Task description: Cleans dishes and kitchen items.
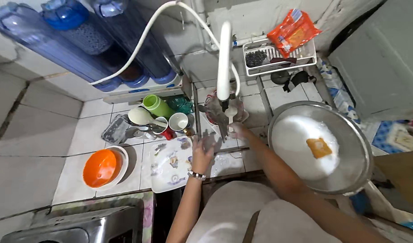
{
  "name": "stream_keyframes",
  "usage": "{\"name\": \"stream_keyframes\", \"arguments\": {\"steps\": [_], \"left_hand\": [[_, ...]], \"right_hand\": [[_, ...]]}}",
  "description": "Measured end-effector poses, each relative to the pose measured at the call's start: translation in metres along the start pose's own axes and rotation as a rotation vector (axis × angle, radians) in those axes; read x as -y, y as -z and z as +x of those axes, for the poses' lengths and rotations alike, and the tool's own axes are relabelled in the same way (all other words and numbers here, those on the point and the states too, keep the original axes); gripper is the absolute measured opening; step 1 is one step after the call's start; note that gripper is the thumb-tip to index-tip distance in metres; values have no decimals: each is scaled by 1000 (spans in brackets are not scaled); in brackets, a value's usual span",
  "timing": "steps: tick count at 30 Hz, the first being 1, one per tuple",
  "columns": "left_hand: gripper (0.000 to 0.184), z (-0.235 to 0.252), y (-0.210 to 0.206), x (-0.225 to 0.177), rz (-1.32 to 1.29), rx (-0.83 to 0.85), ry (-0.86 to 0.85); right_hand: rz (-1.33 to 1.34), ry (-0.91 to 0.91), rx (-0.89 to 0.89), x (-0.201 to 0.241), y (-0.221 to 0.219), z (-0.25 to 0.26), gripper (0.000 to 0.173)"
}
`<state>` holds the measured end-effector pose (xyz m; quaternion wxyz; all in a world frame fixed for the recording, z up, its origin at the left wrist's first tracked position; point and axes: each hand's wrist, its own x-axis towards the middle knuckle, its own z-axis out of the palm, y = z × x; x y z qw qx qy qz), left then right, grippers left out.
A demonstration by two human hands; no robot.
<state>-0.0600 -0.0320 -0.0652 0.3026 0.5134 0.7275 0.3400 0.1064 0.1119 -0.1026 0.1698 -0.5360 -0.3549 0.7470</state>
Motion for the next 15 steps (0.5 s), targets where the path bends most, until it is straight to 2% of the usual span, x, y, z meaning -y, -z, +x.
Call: {"name": "stream_keyframes", "arguments": {"steps": [2,4,5,7,9,12,14,15], "left_hand": [[36,7,-6,-17,-179,119,80],[40,16,-16,-38,-423,260,280],[48,22,-24,-47,-494,305,347],[57,32,-38,-63,-508,339,347],[54,40,-49,-83,-427,323,309],[33,45,-61,-100,-431,279,295],[29,45,-67,-105,-542,241,323],[31,45,-67,-106,-595,254,337]], "right_hand": [[537,-13,121,6,-5,-15,36],[960,-62,168,6,-10,-29,43],[1068,-85,169,3,-13,-36,46],[1123,-127,196,-5,-20,-47,55],[821,-124,112,-9,-24,-59,51],[69,77,10,-5,-22,-91,41],[-394,157,63,12,4,-124,39],[-519,209,18,19,23,-140,37]]}}
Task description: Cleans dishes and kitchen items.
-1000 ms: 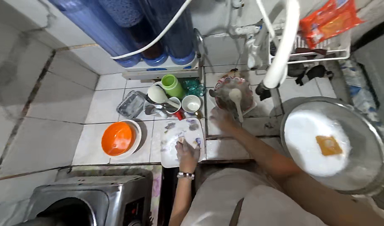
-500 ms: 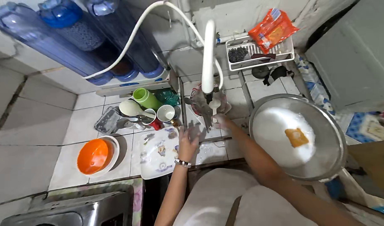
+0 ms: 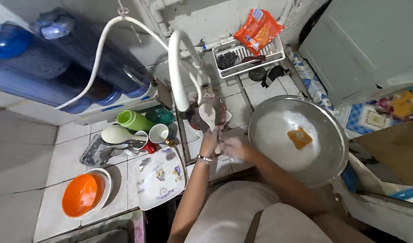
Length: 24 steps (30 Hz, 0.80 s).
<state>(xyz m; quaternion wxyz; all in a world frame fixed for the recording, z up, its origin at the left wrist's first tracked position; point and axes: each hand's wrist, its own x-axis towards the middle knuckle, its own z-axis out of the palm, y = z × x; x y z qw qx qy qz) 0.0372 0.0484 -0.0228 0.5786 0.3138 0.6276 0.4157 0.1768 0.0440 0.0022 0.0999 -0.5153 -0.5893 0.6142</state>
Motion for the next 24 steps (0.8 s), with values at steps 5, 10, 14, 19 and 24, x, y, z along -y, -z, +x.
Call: {"name": "stream_keyframes", "arguments": {"steps": [5,10,14,19,24], "left_hand": [[51,-5,-1,-3,-105,252,66],[54,-10,-47,-15,-233,424,203],[42,-3,-93,-9,-39,476,243],[37,-1,-151,2,112,612,385],[29,-2,-179,13,476,759,325]], "right_hand": [[-483,-281,-469,-67,116,-39,61],[-630,-614,-190,-147,129,-44,72],[-437,-358,-213,-141,117,-61,64],[-271,68,-708,-111,107,-73,49],[-306,217,-731,-143,121,-47,35]]}}
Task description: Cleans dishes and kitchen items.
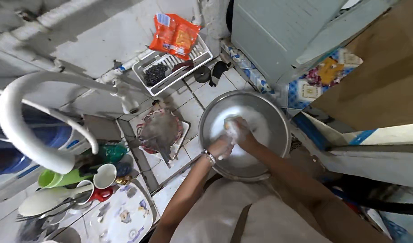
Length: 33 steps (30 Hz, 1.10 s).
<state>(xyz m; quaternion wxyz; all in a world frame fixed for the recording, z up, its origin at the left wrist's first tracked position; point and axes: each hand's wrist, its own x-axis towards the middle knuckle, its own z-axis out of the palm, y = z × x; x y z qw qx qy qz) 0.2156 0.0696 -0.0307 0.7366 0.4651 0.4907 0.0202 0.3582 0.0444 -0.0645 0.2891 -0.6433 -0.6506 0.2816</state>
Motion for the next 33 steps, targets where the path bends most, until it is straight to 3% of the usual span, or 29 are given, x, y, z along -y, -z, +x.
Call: {"name": "stream_keyframes", "arguments": {"steps": [3,7,9,13,16,18,23,27,30,33], "left_hand": [[36,0,-6,-3,56,-2,23],[36,8,-3,-3,-11,-58,18],[35,9,-4,-1,57,-94,26],[43,8,-5,-23,684,-217,76],[47,35,-11,-33,1170,-117,216],[45,66,-16,-20,1276,-104,252],[38,103,-2,-12,941,-169,129],[42,93,-5,-13,731,-207,105],[43,80,-19,-11,620,-256,55],[49,69,-24,-8,635,-339,32]], "right_hand": [[-11,57,-65,-33,7,19,28],[236,31,-44,-17,-2,11,33],[186,-7,50,-30,5,20,34],[-83,-86,117,-53,39,49,32],[-132,-57,121,-48,55,56,33],[-122,-11,139,-52,51,59,32],[35,63,127,-71,16,57,45],[70,158,113,-64,-7,47,28],[-14,80,176,-62,10,55,30],[-44,42,117,-57,21,57,29]]}}
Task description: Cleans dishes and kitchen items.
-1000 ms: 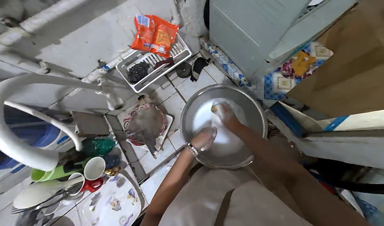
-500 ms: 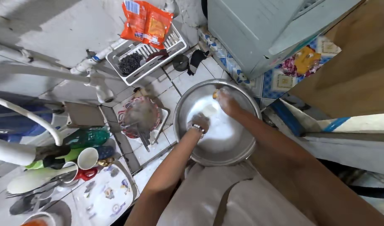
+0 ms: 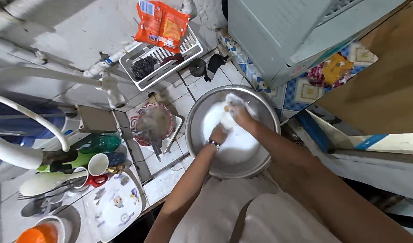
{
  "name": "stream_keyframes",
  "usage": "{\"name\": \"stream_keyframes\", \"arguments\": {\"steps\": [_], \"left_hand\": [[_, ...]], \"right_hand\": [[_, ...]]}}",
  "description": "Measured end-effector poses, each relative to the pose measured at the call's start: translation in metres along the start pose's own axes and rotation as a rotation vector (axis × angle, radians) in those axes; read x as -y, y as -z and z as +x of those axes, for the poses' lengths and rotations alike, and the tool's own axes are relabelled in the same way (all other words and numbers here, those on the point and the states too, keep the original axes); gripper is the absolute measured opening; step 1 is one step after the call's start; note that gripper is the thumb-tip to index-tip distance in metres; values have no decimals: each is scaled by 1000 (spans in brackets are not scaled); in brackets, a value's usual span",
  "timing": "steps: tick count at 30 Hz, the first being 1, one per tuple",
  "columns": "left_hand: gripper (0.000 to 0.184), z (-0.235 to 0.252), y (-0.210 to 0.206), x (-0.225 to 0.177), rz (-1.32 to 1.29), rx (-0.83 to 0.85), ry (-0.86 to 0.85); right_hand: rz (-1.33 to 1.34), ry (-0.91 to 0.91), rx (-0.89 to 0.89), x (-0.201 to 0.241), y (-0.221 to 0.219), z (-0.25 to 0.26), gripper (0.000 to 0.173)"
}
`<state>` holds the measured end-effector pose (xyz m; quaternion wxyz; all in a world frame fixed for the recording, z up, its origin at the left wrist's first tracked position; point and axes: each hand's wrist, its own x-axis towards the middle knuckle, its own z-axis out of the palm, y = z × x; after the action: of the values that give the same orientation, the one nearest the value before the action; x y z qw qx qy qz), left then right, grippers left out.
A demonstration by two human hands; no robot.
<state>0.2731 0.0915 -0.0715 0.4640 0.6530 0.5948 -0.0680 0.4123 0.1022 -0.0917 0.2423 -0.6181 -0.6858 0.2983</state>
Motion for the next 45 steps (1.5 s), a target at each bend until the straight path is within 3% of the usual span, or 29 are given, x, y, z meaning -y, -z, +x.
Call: {"name": "stream_keyframes", "arguments": {"steps": [4,8,10,13,16,18,20,23,25,28,32,34,41,45], "left_hand": [[42,-5,6,6,13,-130,-84],[50,-18,5,9,-136,-294,-133],[45,-28,2,12,-327,-385,-171],[27,-28,7,0,-739,-430,-108],[52,-21,4,-8,-1288,-405,-139],[58,-28,2,-21,-1553,-329,-185],[56,-37,0,-29,-1660,-257,-217],[63,-48,6,-20,-1459,-231,-182],[49,-56,22,-3,-1249,-297,-138],[30,-66,53,14,-1254,-338,-142],[37,-64,67,32,-556,-507,-77],[42,-68,63,26,-359,-574,-74],[32,-98,71,40,-433,-742,-195],[31,-128,95,70,-526,-850,-139]], "right_hand": [[65,83,103,43,-12,-10,32],[69,-40,41,21,25,28,32],[271,-140,-11,-3,33,34,25],[681,-369,27,10,37,9,24],[978,-382,49,35,24,-17,27],[889,-276,130,47,14,-26,37],[659,-185,149,61,12,-27,43],[465,-92,60,66,15,-26,40],[426,-25,33,59,18,-29,49],[356,37,140,53,24,-32,72],[143,56,332,72,29,-31,59],[102,16,435,82,32,-29,62],[283,-318,744,90,37,-37,41],[342,-297,700,73,32,-49,32]]}}
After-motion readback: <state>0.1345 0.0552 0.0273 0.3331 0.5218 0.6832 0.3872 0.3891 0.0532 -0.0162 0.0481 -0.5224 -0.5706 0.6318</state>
